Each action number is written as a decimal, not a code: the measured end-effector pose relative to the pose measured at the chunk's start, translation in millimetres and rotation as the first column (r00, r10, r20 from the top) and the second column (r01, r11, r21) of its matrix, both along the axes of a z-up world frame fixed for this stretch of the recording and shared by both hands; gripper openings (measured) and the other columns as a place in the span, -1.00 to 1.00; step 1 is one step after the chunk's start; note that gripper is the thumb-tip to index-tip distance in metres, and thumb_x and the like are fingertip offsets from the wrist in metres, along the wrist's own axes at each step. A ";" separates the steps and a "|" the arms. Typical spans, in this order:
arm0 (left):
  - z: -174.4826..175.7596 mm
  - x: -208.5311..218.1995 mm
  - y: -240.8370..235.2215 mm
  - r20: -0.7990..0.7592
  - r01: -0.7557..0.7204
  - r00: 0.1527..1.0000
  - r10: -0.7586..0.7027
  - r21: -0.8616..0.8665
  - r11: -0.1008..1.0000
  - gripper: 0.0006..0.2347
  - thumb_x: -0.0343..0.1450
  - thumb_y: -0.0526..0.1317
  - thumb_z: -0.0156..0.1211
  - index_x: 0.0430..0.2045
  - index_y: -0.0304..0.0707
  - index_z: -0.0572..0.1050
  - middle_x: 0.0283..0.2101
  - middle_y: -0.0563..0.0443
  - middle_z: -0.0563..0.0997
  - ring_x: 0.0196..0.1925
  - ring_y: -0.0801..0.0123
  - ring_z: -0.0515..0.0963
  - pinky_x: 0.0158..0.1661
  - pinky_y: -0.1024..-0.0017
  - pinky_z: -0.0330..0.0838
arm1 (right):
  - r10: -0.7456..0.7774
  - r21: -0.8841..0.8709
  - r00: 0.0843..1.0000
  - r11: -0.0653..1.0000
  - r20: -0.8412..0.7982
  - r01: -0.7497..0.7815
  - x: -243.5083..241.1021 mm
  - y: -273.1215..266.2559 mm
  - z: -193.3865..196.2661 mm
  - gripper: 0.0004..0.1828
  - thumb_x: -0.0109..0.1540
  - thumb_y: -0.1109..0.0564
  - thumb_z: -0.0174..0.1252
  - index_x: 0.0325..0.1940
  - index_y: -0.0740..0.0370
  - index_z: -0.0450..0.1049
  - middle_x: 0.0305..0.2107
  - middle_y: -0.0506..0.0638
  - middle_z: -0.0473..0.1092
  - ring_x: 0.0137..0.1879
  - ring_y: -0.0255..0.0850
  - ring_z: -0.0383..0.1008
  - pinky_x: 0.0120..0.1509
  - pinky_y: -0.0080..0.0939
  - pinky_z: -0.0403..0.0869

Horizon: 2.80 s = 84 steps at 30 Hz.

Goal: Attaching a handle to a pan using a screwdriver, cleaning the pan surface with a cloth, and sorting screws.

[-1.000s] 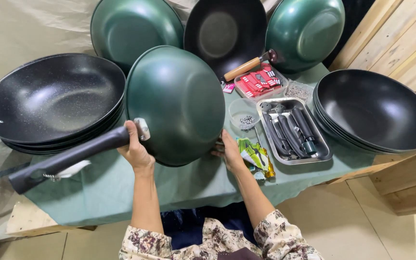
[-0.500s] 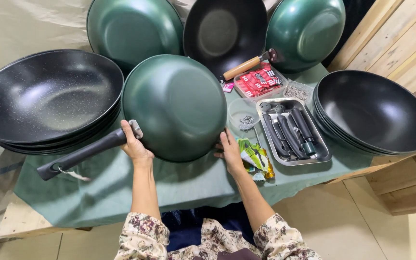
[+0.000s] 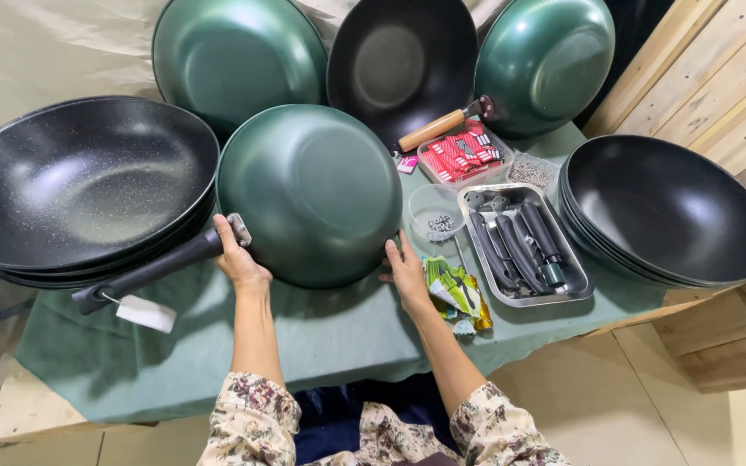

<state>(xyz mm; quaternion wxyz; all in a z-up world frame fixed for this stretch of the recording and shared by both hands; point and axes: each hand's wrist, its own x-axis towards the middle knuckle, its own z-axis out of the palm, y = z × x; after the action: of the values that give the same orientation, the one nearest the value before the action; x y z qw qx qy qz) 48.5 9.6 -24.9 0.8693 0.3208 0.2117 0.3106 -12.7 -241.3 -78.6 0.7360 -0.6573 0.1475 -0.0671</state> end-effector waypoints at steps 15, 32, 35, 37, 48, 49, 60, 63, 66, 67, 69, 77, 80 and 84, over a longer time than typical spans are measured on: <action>-1.3 27.9 -1.4 -0.034 -0.008 0.999 0.010 0.040 0.999 -0.74 0.41 0.02 0.36 -0.54 -0.13 0.56 -0.57 0.20 0.57 -0.62 0.86 0.38 -0.53 0.91 0.25 | 0.010 -0.021 1.000 1.000 0.016 -0.009 25.2 2.5 4.9 -0.19 0.38 -0.21 0.05 0.60 0.15 -0.02 0.14 0.33 0.29 0.10 0.05 0.41 -0.11 0.00 0.69; 23.9 -5.0 -23.3 -0.349 0.037 0.937 -0.012 0.067 0.997 -0.36 0.44 0.22 0.24 0.09 -0.51 0.39 0.24 -0.52 0.40 0.40 -0.12 0.31 0.36 -0.05 0.10 | -0.006 -0.041 1.000 0.999 -0.004 0.006 17.1 5.4 19.6 -0.20 0.37 -0.22 0.06 0.58 0.15 0.02 0.14 0.37 0.28 0.12 0.09 0.41 -0.07 0.03 0.69; 15.4 -3.0 -24.4 -0.360 0.007 0.933 0.009 0.044 0.999 -0.32 0.38 0.27 0.28 0.05 -0.49 0.44 0.21 -0.47 0.44 0.38 -0.09 0.33 0.35 0.01 0.15 | 0.007 -0.093 1.000 0.996 0.009 -0.006 24.0 -5.3 0.1 -0.21 0.36 -0.19 0.10 0.57 0.15 0.04 0.19 0.40 0.27 0.10 0.11 0.47 -0.07 -0.01 0.69; 18.0 -5.9 -28.6 -0.385 -0.014 0.923 0.025 0.031 0.999 -0.29 0.34 0.30 0.33 0.03 -0.50 0.47 0.18 -0.43 0.49 0.36 -0.07 0.38 0.33 0.06 0.22 | 0.015 -0.139 1.000 0.990 0.017 -0.013 17.8 -11.9 -2.2 -0.22 0.35 -0.15 0.13 0.57 0.16 0.06 0.24 0.44 0.26 0.07 0.13 0.52 -0.08 -0.07 0.69; 22.4 -29.1 -38.8 -0.352 -0.151 0.935 0.047 -0.272 0.951 -0.51 0.22 0.17 0.45 -0.27 -0.29 0.60 -0.22 -0.05 0.64 -0.13 0.36 0.66 -0.14 0.41 0.61 | 0.137 -0.257 0.984 0.961 0.116 -0.103 -20.4 -25.9 3.9 -0.25 0.27 0.10 0.26 0.53 0.15 0.18 0.27 0.48 0.24 0.20 0.17 0.47 0.04 -0.07 0.65; 21.3 -30.8 -38.5 -0.351 -0.148 0.935 0.046 -0.271 0.951 -0.51 0.22 0.17 0.45 -0.27 -0.29 0.60 -0.22 -0.05 0.64 -0.13 0.36 0.66 -0.14 0.41 0.61 | 0.134 -0.256 0.984 0.962 0.117 -0.101 -23.0 -27.5 2.3 -0.25 0.27 0.10 0.26 0.53 0.15 0.18 0.27 0.48 0.24 0.20 0.17 0.47 0.04 -0.07 0.65; 48.2 -66.4 -48.5 -0.296 -0.099 0.955 -0.012 -0.358 0.928 -0.39 0.13 0.25 0.44 -0.14 -0.23 0.55 -0.09 -0.11 0.62 -0.04 0.28 0.66 -0.07 0.29 0.60 | 0.158 -0.827 0.856 0.390 0.492 0.404 -87.3 -74.0 11.3 -0.59 0.27 0.05 0.26 0.22 -0.09 0.57 0.11 0.09 0.44 0.15 0.03 0.47 0.25 0.00 0.45; 37.2 -66.2 -49.4 -0.299 -0.131 0.954 0.013 -0.379 0.916 -0.40 0.13 0.25 0.42 -0.16 -0.24 0.55 -0.09 -0.10 0.60 -0.03 0.28 0.64 -0.06 0.29 0.57 | 0.101 -0.896 0.897 0.166 0.430 0.411 -92.1 -101.8 -19.9 -0.64 0.28 -0.15 0.22 0.18 -0.29 0.57 0.13 -0.09 0.45 0.17 -0.13 0.46 0.24 -0.07 0.38; 60.1 -77.0 -59.9 -0.263 -0.168 0.963 0.057 -0.422 0.891 -0.40 0.16 0.21 0.39 -0.13 -0.30 0.51 -0.01 -0.14 0.56 0.05 0.23 0.60 -0.01 0.22 0.52 | 0.055 -0.907 0.908 0.102 0.415 0.408 -86.9 -112.6 -15.8 -0.67 0.31 -0.15 0.18 0.16 -0.40 0.56 0.08 -0.13 0.46 0.10 -0.13 0.49 0.08 -0.03 0.43; 52.7 -74.5 -60.7 -0.264 -0.167 0.963 0.056 -0.423 0.891 -0.40 0.16 0.21 0.39 -0.13 -0.30 0.51 -0.01 -0.14 0.56 0.05 0.23 0.60 -0.01 0.22 0.52 | 0.054 -0.907 0.908 0.101 0.414 0.408 -78.1 -111.8 -10.5 -0.67 0.31 -0.15 0.18 0.16 -0.40 0.56 0.08 -0.13 0.46 0.10 -0.13 0.49 0.08 -0.03 0.43; 38.2 -69.1 -63.1 -0.248 -0.171 0.966 0.068 -0.424 0.889 -0.40 0.15 0.22 0.40 -0.15 -0.29 0.51 -0.03 -0.13 0.56 0.04 0.25 0.60 -0.02 0.23 0.52 | 0.062 -0.894 0.895 0.117 0.441 0.432 -60.5 -110.8 0.2 -0.72 0.33 -0.12 0.16 0.12 -0.38 0.59 0.13 -0.10 0.44 0.11 -0.11 0.48 0.03 -0.02 0.44; 33.4 -59.9 -79.0 -0.258 -0.202 0.961 0.101 -0.402 0.893 -0.40 0.19 0.20 0.38 -0.13 -0.35 0.53 -0.04 -0.14 0.57 0.01 0.27 0.61 -0.02 0.23 0.53 | 0.223 -0.940 0.917 0.160 0.330 0.300 7.1 -111.8 -14.6 -0.65 0.25 0.02 0.24 0.11 0.10 0.58 0.17 0.31 0.35 0.14 0.23 0.46 0.23 0.10 0.43; 36.5 -60.3 -81.5 -0.265 -0.217 0.957 0.115 -0.397 0.892 -0.43 0.19 0.20 0.39 -0.16 -0.33 0.54 -0.08 -0.13 0.58 -0.02 0.27 0.62 -0.03 0.25 0.54 | 0.235 -0.943 0.932 0.253 0.275 0.215 6.4 -108.8 -10.0 -0.56 0.26 0.06 0.23 0.22 0.16 0.51 0.21 0.37 0.30 0.21 0.30 0.42 0.31 0.14 0.38; 29.0 -57.5 -77.3 -0.286 -0.204 0.954 0.095 -0.380 0.902 -0.42 0.18 0.22 0.38 -0.13 -0.28 0.55 -0.03 -0.12 0.59 0.01 0.29 0.62 0.00 0.26 0.53 | 0.274 -0.948 0.922 0.243 0.272 0.207 -24.7 -103.0 14.1 -0.46 0.27 -0.03 0.22 0.33 0.09 0.43 0.30 0.36 0.23 0.25 0.27 0.40 0.29 0.15 0.39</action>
<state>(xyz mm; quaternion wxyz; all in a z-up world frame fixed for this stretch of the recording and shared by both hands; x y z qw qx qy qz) -9.0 -67.8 4.1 0.8548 0.1542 0.4079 0.2812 -37.4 -344.2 -64.5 0.1883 -0.9446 -0.0871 -0.2544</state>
